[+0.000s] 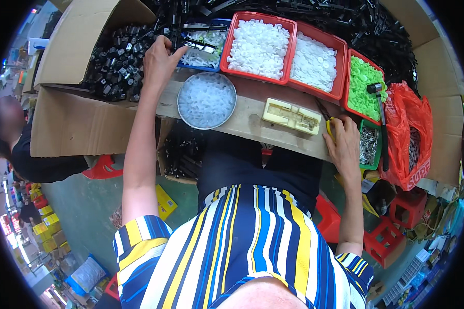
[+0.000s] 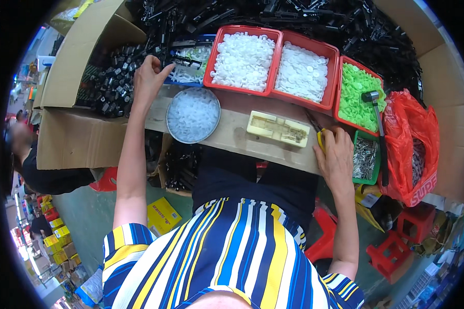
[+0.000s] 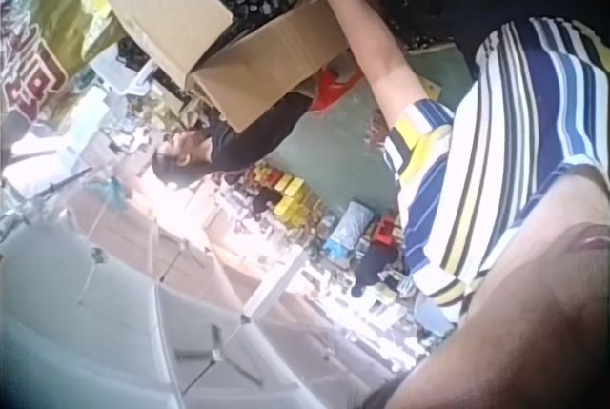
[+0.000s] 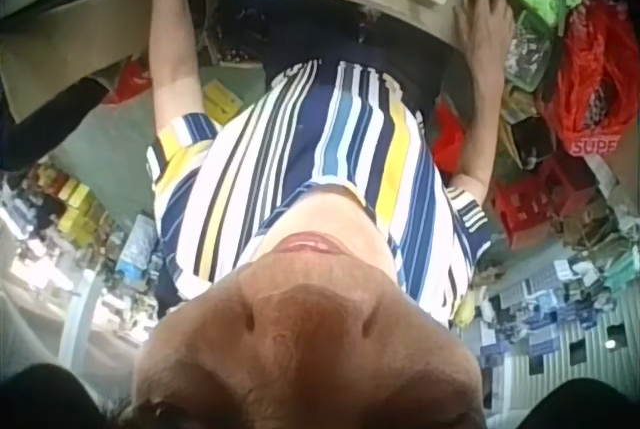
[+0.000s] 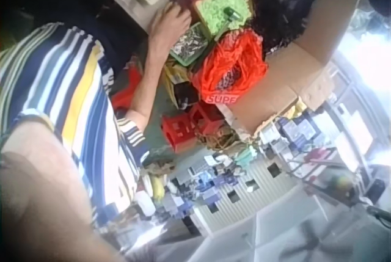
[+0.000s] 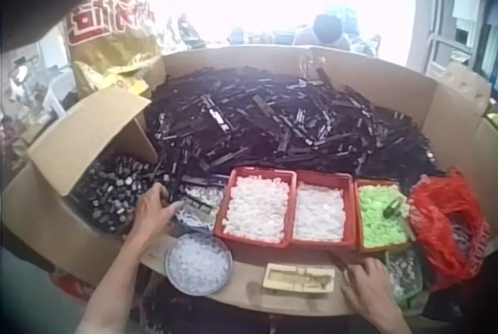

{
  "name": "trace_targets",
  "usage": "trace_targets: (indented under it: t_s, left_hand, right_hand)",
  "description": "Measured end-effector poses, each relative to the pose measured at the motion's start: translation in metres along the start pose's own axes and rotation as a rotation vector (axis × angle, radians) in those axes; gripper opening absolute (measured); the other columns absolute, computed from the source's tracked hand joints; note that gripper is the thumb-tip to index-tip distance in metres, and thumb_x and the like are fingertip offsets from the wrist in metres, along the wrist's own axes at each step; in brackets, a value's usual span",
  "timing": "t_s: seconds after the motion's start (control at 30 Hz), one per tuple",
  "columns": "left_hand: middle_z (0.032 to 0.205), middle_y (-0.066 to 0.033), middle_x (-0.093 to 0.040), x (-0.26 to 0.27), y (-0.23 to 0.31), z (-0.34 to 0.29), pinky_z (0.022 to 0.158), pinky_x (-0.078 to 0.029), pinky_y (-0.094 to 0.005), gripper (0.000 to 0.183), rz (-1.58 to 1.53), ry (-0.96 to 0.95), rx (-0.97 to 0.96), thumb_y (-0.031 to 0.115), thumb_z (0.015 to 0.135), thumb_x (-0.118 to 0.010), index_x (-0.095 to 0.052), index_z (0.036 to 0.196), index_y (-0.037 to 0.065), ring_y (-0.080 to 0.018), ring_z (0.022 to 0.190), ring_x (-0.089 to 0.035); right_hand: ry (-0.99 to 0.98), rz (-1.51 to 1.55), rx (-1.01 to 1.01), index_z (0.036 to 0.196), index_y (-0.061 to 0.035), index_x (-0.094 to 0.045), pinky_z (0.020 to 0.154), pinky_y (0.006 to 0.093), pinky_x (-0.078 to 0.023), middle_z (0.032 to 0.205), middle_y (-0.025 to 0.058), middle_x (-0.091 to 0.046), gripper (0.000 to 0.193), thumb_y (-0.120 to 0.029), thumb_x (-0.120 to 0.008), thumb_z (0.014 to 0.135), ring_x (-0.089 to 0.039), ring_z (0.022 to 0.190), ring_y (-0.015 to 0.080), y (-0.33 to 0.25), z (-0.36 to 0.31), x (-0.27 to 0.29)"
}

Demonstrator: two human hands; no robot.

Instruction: Assemble small plastic components using a jig, hammer, and pliers on a factory workbench.

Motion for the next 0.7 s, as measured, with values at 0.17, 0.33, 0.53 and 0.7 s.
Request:
trace_targets:
  t_s: [0.17, 0.33, 0.53, 0.7]
  left_hand:
    - [0.071, -0.0132, -0.065, 0.004, -0.022, -0.005, 0.062, -0.051, -0.0400, 0.033, -0.222, 0.063, 0.111, 0.027, 0.082, -0.075, -0.064, 0.096, -0.001, -0.0277, 0.060, -0.064]
    - [0.073, -0.0046, -0.066, -0.002, -0.022, -0.039, 0.045, -0.038, -0.0172, 0.015, -1.063, -0.186, 0.533, 0.017, 0.096, -0.062, -0.066, 0.092, 0.002, -0.0082, 0.052, -0.056]
    - [0.079, -0.0074, -0.069, -0.032, 0.045, -0.093, 0.047, -0.042, -0.0179, 0.012, -1.580, -0.382, 0.649, 0.020, 0.098, -0.062, -0.064, 0.097, 0.008, -0.0089, 0.055, -0.059]
    - [0.081, -0.0067, -0.069, -0.058, 0.146, -0.167, 0.045, -0.044, -0.0169, 0.022, -1.666, -0.822, 0.664, 0.023, 0.099, -0.061, -0.058, 0.112, 0.006, -0.0094, 0.056, -0.063]
  right_hand:
    - [0.025, 0.104, 0.030, 0.117, -0.0017, -0.056, 0.097, 0.0449, -0.041, 0.121, 0.0180, -0.052, 0.039, -0.011, -0.071, 0.082, -0.051, 0.114, 0.0362, -0.002, 0.000, 0.010]
    - [0.107, 0.221, 0.056, 0.111, -0.0018, -0.060, 0.094, 0.0447, -0.043, 0.115, 0.0162, -0.056, 0.032, -0.009, -0.070, 0.082, -0.055, 0.110, 0.0349, -0.019, 0.007, 0.031]
    - [0.168, 0.610, 0.125, 0.099, 0.0017, -0.065, 0.081, 0.0379, -0.050, 0.098, 0.0156, -0.063, 0.016, -0.003, -0.067, 0.084, -0.064, 0.091, 0.0319, -0.073, 0.034, 0.034]
    - [0.050, 1.261, -0.028, 0.108, 0.0025, -0.064, 0.075, 0.0282, -0.049, 0.092, 0.0059, -0.066, 0.022, -0.009, -0.069, 0.089, -0.061, 0.085, 0.0124, -0.102, 0.058, 0.000]
Point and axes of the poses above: each hand's wrist, its own z-axis towards the middle knuckle, its own x-axis out of the back of the hand, y = z × x, the point moved 8 cm from there along z, towards the middle knuckle
